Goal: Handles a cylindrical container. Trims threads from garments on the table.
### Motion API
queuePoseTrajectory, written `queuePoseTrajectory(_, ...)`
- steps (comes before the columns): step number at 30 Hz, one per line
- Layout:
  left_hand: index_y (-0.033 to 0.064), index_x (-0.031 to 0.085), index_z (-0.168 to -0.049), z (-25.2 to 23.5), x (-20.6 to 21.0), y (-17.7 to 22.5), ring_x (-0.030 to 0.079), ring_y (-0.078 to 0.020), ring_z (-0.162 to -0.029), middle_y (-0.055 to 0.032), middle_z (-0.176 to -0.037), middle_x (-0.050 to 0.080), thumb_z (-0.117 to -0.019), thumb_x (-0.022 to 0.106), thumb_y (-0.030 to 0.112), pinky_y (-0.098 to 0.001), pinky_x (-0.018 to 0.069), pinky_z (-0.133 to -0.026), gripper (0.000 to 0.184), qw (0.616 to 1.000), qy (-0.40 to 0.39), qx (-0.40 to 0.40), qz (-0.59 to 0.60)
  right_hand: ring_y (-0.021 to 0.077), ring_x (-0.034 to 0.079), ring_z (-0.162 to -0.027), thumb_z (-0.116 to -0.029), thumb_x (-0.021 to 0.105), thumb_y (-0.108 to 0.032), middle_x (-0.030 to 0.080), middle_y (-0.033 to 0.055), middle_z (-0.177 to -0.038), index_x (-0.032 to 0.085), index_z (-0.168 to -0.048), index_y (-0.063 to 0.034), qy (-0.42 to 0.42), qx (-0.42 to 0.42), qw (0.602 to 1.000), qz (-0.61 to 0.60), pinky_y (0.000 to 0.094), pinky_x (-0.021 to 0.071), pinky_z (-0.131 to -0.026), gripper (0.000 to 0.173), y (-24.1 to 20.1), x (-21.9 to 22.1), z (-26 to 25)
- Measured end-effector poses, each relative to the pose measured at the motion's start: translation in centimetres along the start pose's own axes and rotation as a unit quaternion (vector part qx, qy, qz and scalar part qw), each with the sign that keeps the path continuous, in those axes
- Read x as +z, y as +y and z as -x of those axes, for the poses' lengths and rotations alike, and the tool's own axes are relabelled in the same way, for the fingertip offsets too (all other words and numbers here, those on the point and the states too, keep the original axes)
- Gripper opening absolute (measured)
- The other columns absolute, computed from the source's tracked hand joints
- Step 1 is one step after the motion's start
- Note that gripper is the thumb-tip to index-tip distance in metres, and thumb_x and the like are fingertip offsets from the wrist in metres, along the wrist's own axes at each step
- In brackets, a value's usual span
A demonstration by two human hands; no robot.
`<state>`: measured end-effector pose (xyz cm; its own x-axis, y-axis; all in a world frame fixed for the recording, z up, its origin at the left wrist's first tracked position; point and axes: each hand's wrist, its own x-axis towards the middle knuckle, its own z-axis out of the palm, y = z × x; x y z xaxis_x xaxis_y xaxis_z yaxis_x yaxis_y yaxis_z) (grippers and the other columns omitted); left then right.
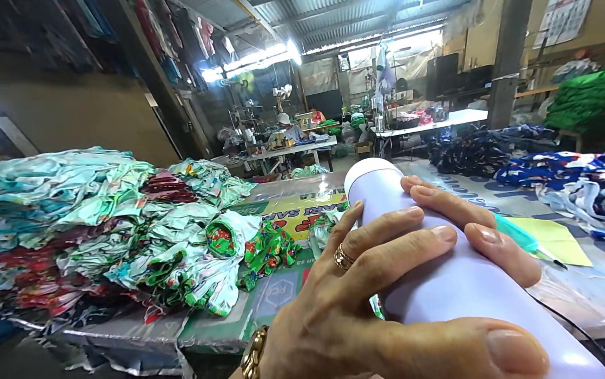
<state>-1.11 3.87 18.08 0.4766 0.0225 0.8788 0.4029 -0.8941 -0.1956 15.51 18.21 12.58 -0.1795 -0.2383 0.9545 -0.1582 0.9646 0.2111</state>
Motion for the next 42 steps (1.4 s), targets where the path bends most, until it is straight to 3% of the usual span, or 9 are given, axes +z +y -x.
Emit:
queuePoseTrajectory(2,0.0343,0.057,-0.143,0.0,0.0,-0.1,0.047,-0.0302,-0.143,-0.0030,-0.148,0.056,-0.1066,0.052,0.032,-0.0572,0.0355,-0.120,0.037,1.000,0.000,0.001,-0.006,0.0319,0.050,-0.141,-0.1071,0.052,-0.020,0.054,0.0101,-0.146,0.048,-0.139,-0.0244,-0.031,0.032,0.999,0.009,0.0559,0.0419,-0.116,0.032,-1.1,-0.8,-1.0)
queuePoseTrajectory(6,0.0364,0.058,-0.142,-0.1,0.0,0.0,0.048,-0.0337,-0.141,-0.0058,-0.146,0.058,-0.1039,0.058,0.030,-0.0629,0.0351,-0.119,0.039,1.000,0.004,-0.006,0.002,0.0397,0.051,-0.139,-0.1060,0.052,-0.026,0.052,0.0130,-0.150,0.045,-0.149,-0.0257,0.013,-0.042,0.999,0.025,0.0637,0.0444,-0.113,0.044,2.6,1.1,3.2)
queuePoseTrajectory(8,0.0356,0.058,-0.143,-0.1,-0.1,0.1,0.048,-0.0338,-0.141,-0.0061,-0.146,0.058,-0.1042,0.058,0.030,-0.0626,0.0353,-0.119,0.039,1.000,0.003,-0.004,-0.002,0.0368,0.054,-0.136,-0.1027,0.058,-0.021,0.059,0.0110,-0.143,0.055,-0.139,-0.0243,-0.010,0.020,0.999,0.027,0.0608,0.0460,-0.113,0.037,1.1,0.4,2.1)
queuePoseTrajectory(10,0.0361,0.056,-0.143,-0.2,-0.2,0.1,0.047,-0.0317,-0.142,-0.0043,-0.147,0.057,-0.1054,0.056,0.031,-0.0607,0.0345,-0.120,0.037,1.000,-0.003,-0.008,-0.009,0.0266,0.053,-0.139,-0.0970,0.066,-0.011,0.064,0.0029,-0.137,0.065,-0.124,-0.0250,-0.088,0.180,0.980,0.013,0.0514,0.0398,-0.117,0.030,-2.4,-1.5,-1.0)
queuePoseTrajectory(12,0.0354,0.059,-0.142,-0.2,-0.2,0.2,0.049,-0.0335,-0.141,-0.0061,-0.145,0.059,-0.1042,0.058,0.029,-0.0631,0.0354,-0.119,0.038,1.000,0.005,-0.007,-0.002,0.0376,0.055,-0.136,-0.1033,0.056,-0.021,0.059,0.0120,-0.143,0.056,-0.138,-0.0229,0.000,0.005,1.000,0.028,0.0610,0.0466,-0.112,0.035,1.3,0.6,1.9)
queuePoseTrajectory(14,0.0358,0.059,-0.142,-0.1,-0.2,0.1,0.049,-0.0342,-0.141,-0.0068,-0.146,0.058,-0.1041,0.058,0.030,-0.0632,0.0353,-0.119,0.038,1.000,0.002,-0.005,0.001,0.0392,0.050,-0.141,-0.1065,0.051,-0.025,0.052,0.0127,-0.151,0.046,-0.148,-0.0260,0.009,-0.036,0.999,0.020,0.0639,0.0437,-0.114,0.042,2.6,1.2,3.2)
queuePoseTrajectory(36,0.0369,0.057,-0.143,0.3,-0.5,0.0,0.048,-0.0320,-0.142,-0.0049,-0.148,0.056,-0.1047,0.056,0.031,-0.0621,0.0344,-0.120,0.038,1.000,-0.002,-0.008,-0.017,0.0375,0.050,-0.140,-0.1064,0.052,-0.026,0.053,0.0110,-0.151,0.047,-0.148,-0.0293,0.011,-0.016,1.000,-0.016,0.0621,0.0429,-0.115,0.042,2.3,1.8,3.4)
queuePoseTrajectory(41,0.0355,0.052,-0.144,1.6,-0.6,-0.1,0.044,-0.0254,-0.145,0.0014,-0.151,0.053,-0.1085,0.044,0.036,-0.0577,0.0279,-0.123,0.037,0.999,-0.011,-0.012,-0.050,0.0266,0.054,-0.138,-0.1072,0.047,-0.014,0.059,0.0119,-0.143,0.052,-0.137,-0.0117,0.008,0.057,0.998,-0.039,0.0472,0.0428,-0.116,0.030,-3.4,0.9,-2.7)
queuePoseTrajectory(42,0.0348,0.053,-0.145,1.9,-0.5,0.0,0.045,-0.0257,-0.145,0.0009,-0.151,0.053,-0.1083,0.042,0.038,-0.0582,0.0276,-0.123,0.038,0.999,-0.008,-0.012,-0.049,0.0271,0.054,-0.138,-0.1083,0.047,-0.017,0.059,0.0115,-0.143,0.049,-0.138,-0.0159,0.003,0.069,0.997,-0.044,0.0481,0.0440,-0.116,0.030,-3.7,1.1,-2.4)
